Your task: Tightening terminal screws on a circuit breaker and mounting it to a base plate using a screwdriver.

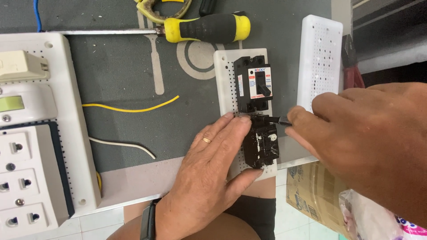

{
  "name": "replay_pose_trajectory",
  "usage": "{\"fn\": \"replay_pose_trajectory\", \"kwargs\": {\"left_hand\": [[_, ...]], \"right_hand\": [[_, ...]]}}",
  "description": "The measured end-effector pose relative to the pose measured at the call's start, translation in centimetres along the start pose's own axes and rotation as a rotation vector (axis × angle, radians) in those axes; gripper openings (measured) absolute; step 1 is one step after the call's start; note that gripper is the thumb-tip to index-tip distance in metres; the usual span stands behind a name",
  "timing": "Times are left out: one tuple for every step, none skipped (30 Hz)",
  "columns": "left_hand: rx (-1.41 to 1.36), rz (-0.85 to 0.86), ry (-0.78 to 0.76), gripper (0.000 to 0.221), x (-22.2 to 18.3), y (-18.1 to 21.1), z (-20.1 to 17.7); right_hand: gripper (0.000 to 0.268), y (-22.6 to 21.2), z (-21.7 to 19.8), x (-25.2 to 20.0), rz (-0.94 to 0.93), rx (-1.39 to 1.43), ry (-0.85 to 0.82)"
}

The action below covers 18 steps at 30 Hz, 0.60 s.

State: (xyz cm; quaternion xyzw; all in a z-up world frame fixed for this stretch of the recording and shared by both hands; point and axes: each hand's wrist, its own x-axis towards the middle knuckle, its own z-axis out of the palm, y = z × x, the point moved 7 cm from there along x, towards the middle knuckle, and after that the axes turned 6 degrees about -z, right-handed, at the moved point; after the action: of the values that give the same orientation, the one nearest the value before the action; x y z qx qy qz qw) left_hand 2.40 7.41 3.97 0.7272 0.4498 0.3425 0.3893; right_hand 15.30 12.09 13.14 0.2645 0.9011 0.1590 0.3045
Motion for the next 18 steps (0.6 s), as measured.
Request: {"fn": "replay_pose_trajectory", "kwargs": {"left_hand": [[-0.008,-0.008,-0.013,0.074,0.0,0.0,0.0],[-0.016,-0.016,-0.025,0.073,0.0,-0.1,0.0],[-0.015,-0.015,-0.027,0.073,0.0,-0.1,0.1],[-0.009,-0.004,-0.010,0.072,0.0,0.0,0.0],[-0.005,0.008,0.008,0.071,0.0,0.1,-0.1],[-0.005,0.010,0.007,0.071,0.0,0.1,0.0],[0.001,0.007,0.009,0.071,-0.1,0.0,0.0],[0.007,0.004,0.011,0.071,-0.1,0.0,0.1],[0.007,0.005,0.011,0.071,-0.1,-0.1,0.1],[0.014,0.007,0.014,0.072,0.0,-0.1,0.1],[0.019,0.010,0.016,0.074,0.0,0.0,0.2],[0.019,0.011,0.015,0.074,0.0,-0.1,0.1],[0.030,0.026,0.029,0.073,0.0,0.0,0.0],[0.041,0.040,0.043,0.072,-0.1,0.2,-0.1],[0.040,0.045,0.042,0.072,0.0,0.2,-0.1],[0.016,0.057,0.050,0.072,0.0,0.2,-0.2],[-0.007,0.073,0.060,0.071,0.1,0.3,-0.4],[-0.009,0.081,0.060,0.071,0.0,0.3,-0.2]], "right_hand": [[0.033,-0.1,0.0,-0.1,-0.001,0.009,0.012],[0.031,-0.1,-0.1,-0.1,-0.002,0.018,0.023],[0.031,0.0,-0.3,0.0,0.000,0.019,0.024],[0.017,-0.3,-0.7,0.1,-0.048,-0.018,0.049],[0.027,-0.5,-1.2,0.2,-0.096,-0.056,0.075],[0.027,-0.5,-1.3,0.4,-0.095,-0.057,0.074],[0.022,-0.7,-1.3,0.7,-0.119,-0.065,0.057],[0.017,-1.0,-1.3,0.9,-0.144,-0.074,0.040],[0.017,-1.0,-1.5,1.2,-0.144,-0.075,0.040],[0.011,-1.3,-1.4,1.4,-0.181,-0.088,0.015],[0.012,-1.7,-1.4,1.6,-0.216,-0.102,-0.012],[0.012,-1.8,-1.6,1.9,-0.215,-0.101,-0.013],[0.018,-2.1,-1.6,2.1,-0.249,-0.116,-0.041],[0.026,-2.4,-1.7,2.3,-0.282,-0.131,-0.069],[0.026,-2.1,-2.0,2.8,-0.278,-0.132,-0.072],[0.028,-0.9,-0.9,3.1,-0.149,-0.075,-0.296],[0.030,0.4,0.0,2.9,-0.004,-0.019,-0.512],[0.030,0.4,0.2,2.9,0.003,-0.021,-0.514]]}}
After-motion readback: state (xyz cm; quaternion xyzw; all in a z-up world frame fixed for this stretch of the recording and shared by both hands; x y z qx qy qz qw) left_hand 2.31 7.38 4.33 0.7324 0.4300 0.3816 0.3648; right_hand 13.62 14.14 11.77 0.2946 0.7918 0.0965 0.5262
